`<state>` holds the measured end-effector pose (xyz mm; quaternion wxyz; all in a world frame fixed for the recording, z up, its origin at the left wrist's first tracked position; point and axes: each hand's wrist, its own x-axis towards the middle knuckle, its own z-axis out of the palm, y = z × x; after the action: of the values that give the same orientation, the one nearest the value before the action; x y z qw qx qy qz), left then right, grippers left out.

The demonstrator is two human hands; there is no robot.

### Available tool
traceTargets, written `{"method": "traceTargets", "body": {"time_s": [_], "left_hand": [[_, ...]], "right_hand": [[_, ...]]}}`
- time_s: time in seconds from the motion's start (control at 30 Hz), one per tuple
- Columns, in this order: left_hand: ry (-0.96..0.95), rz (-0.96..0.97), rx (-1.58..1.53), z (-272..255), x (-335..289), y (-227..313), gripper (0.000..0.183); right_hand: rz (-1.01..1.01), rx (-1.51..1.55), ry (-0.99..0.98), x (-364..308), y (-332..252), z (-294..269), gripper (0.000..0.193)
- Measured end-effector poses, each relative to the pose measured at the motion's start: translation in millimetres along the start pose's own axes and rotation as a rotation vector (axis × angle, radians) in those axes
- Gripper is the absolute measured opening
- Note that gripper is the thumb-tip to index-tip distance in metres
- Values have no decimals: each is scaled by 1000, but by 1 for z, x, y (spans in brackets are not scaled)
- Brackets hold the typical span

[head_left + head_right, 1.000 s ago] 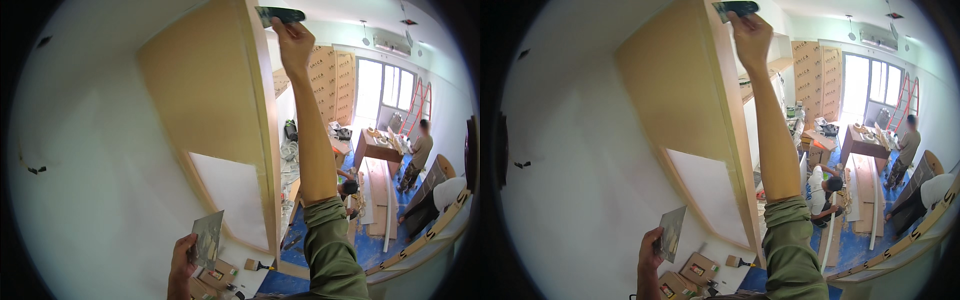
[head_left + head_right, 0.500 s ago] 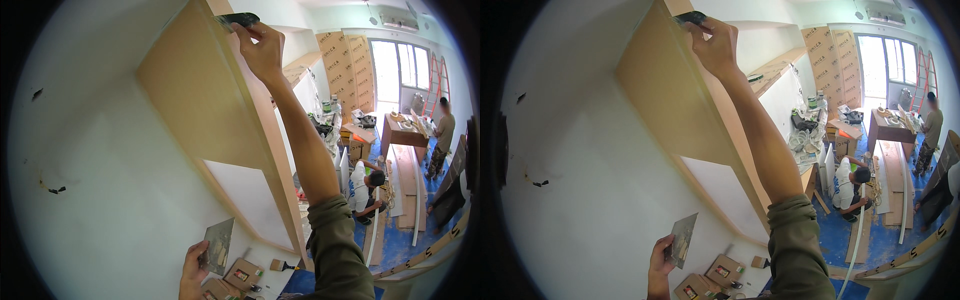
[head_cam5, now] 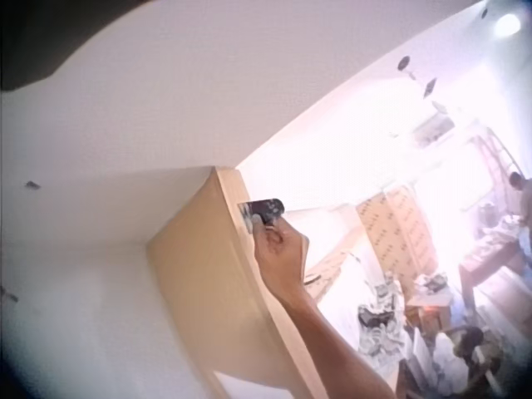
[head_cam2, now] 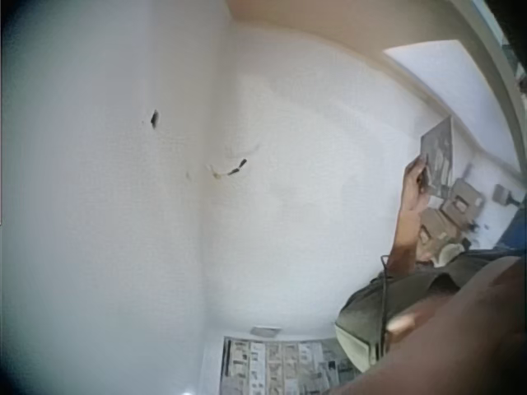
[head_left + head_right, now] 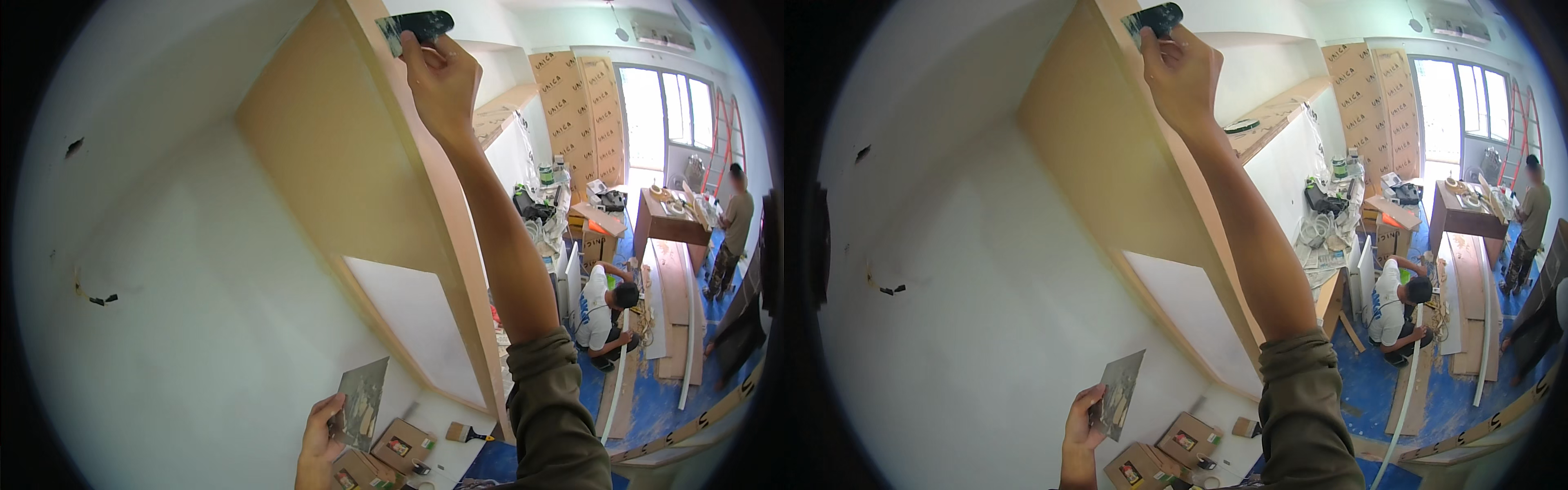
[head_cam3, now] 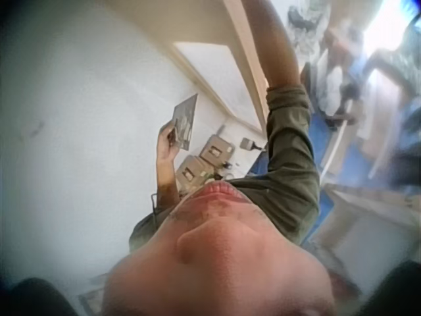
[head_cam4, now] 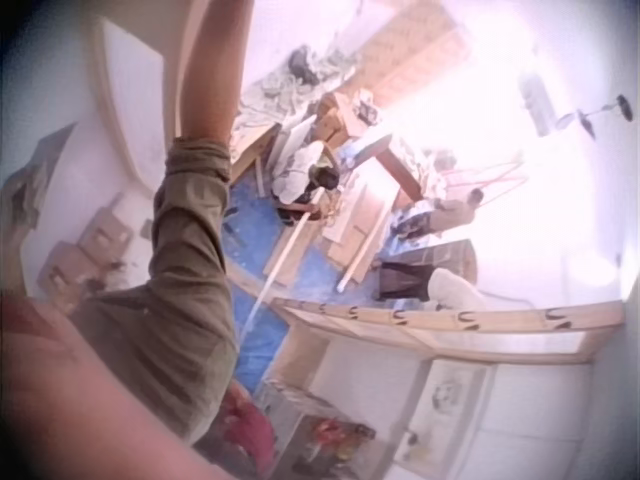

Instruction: The person applies joint compound to a vertical wooden frame using a small putty knife, repeatedly scraping excess material onto a larger metal taping knife held in the other hand. The person works on the upper section of the frame while other workers are visible in the background.

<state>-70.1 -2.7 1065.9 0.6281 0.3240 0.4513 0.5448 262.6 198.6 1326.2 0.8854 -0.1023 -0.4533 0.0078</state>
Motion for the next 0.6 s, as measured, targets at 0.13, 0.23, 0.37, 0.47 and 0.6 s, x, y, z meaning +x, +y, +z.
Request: {"method": "traceTargets", "body": {"time_s": [0.13,0.23,0.37,0.47,0.6], "left_hand": [[176,18,-15,-6,3,-10,24],[73,2,-35,-13,6,-11,24],[28,-20,-61,-24,9,-15,22],[-2,-27,-79,-23,13,-19,24],[-20,-22,-95,-24,12,-19,24]], "right_hand": [[-81,-159,15,5,4,17,23],[-92,-127,31,7,2,26,21],[-142,-118,12,14,14,28,23],[-139,-107,28,19,17,26,24],[-6,-34,19,32,18,26,24]]}}
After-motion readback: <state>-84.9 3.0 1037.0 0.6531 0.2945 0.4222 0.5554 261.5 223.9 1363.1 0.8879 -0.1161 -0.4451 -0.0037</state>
